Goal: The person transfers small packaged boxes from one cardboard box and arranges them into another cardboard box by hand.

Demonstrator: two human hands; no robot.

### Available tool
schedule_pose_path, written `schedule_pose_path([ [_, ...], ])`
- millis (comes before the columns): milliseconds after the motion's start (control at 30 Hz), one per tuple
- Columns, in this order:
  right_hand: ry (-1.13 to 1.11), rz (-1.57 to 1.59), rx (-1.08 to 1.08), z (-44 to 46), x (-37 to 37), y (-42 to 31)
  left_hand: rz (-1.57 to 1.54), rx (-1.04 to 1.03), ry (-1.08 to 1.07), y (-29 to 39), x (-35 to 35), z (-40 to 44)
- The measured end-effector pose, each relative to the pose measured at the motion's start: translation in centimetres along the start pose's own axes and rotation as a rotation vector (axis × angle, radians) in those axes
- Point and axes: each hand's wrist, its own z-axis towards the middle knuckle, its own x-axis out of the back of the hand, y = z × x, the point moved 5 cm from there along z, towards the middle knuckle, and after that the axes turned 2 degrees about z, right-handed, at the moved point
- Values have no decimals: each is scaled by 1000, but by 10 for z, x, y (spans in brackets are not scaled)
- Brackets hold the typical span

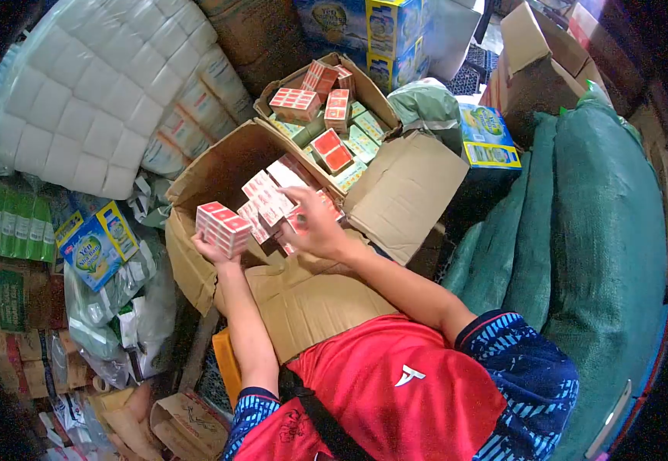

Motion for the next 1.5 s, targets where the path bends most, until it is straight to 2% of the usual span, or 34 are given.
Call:
schedule_pose_path([
  [67, 57, 83, -293, -7, 10, 26, 18, -9, -13, -5, 12, 11],
  [167, 186, 172, -262, -5, 16, 40, 176, 62, 83, -26, 20, 22],
  [267, 139, 171, -299, -9, 9, 44, 677, 67, 122, -54, 54, 46],
  [300, 137, 193, -327, -12, 4, 47, 1080, -36, 273, -55, 68, 45],
  [333, 143, 209, -345, -15, 2, 45, 1310, -33, 137, -58, 63, 46],
  [400, 156, 242, -371, -16, -1, 42, 1372, -128, 120, -60, 58, 45],
  [500, 133, 275, -433, -16, -2, 47, 1350, -116, 115, -67, 72, 51],
  [600, 135, 297, -423, -19, -2, 50, 1299, 89, 118, -57, 51, 31],
  [633, 136, 303, -407, -17, -3, 49, 1284, -27, 111, -65, 78, 49],
  [733, 87, 314, -393, -17, -4, 45, 1246, 36, 201, -39, 13, 6],
  [767, 74, 309, -372, -14, -2, 38, 1091, -36, 103, -47, 28, 22],
  [800, 39, 330, -403, -12, -1, 33, 1141, -29, 139, -54, 52, 32],
  [867, -31, 365, -468, -9, 2, 24, 1239, -9, 210, -51, 51, 27],
  [1000, 153, 439, -316, 5, 19, 38, 1281, -55, 161, -55, 58, 33],
  [1067, 274, 485, -370, 19, 36, 55, 1368, -31, 163, -48, 44, 25],
  [1133, 358, 387, -436, 34, 57, 73, 1442, -22, 214, -38, 20, 6],
  [1200, 256, 241, -478, 51, 67, 111, 1405, -164, 166, -46, 32, 15],
  [1233, 209, 126, -488, 61, 70, 131, 1411, -156, 168, -47, 34, 18],
  [1400, -25, -383, -332, 129, 67, 188, 1333, -108, 91, -50, 37, 21],
  [1433, -56, -487, -300, 148, 60, 195, 1384, -101, 129, -52, 41, 21],
  [1467, -70, -500, -100, 162, 54, 228, 1437, -101, 176, -52, 43, 22],
  [1500, -124, -585, -157, 177, 45, 232, 1445, -144, 180, -48, 42, 20],
])
